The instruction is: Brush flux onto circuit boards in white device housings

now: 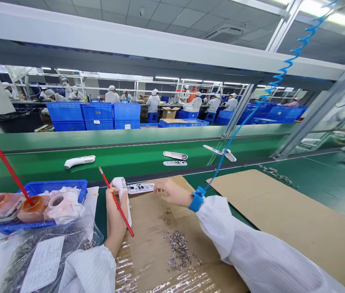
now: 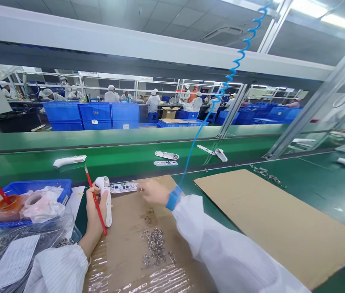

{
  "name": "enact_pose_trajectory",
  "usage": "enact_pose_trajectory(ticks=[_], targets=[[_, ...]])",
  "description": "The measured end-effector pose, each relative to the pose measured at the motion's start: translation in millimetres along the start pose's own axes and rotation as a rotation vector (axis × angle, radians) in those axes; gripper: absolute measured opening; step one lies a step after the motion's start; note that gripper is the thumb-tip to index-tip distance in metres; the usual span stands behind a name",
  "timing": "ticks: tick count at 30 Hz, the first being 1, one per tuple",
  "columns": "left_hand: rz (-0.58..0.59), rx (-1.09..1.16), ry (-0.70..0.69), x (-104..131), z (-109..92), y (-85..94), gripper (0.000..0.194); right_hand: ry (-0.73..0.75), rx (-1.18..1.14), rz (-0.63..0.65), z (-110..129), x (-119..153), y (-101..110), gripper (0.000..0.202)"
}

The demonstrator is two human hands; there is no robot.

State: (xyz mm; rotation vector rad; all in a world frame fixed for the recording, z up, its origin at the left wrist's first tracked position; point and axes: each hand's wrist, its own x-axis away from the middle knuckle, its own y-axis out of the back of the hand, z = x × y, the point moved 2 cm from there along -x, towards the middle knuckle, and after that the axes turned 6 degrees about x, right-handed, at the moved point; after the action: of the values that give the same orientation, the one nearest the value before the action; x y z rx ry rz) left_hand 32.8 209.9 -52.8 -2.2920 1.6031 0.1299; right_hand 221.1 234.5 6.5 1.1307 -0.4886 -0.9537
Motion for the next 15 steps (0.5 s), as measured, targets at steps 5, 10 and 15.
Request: enact_pose_trajectory(ticks=[5, 10, 15], targets=[[-0.007, 0.024, 0.042, -1, 2, 0.0, 0.024, 0.237, 0.073, 0.183, -10, 29, 5, 0.032], [-0.007, 0.054, 0.08, -1, -1, -1.2, 0.021, 0.293, 0.138, 0.195, -13, 40, -3, 0.026], [-0.013, 0.069, 0.09, 0, -4, -1.0, 0.021, 0.28, 0.392, 0.2, -7, 50, -10, 0.03]])
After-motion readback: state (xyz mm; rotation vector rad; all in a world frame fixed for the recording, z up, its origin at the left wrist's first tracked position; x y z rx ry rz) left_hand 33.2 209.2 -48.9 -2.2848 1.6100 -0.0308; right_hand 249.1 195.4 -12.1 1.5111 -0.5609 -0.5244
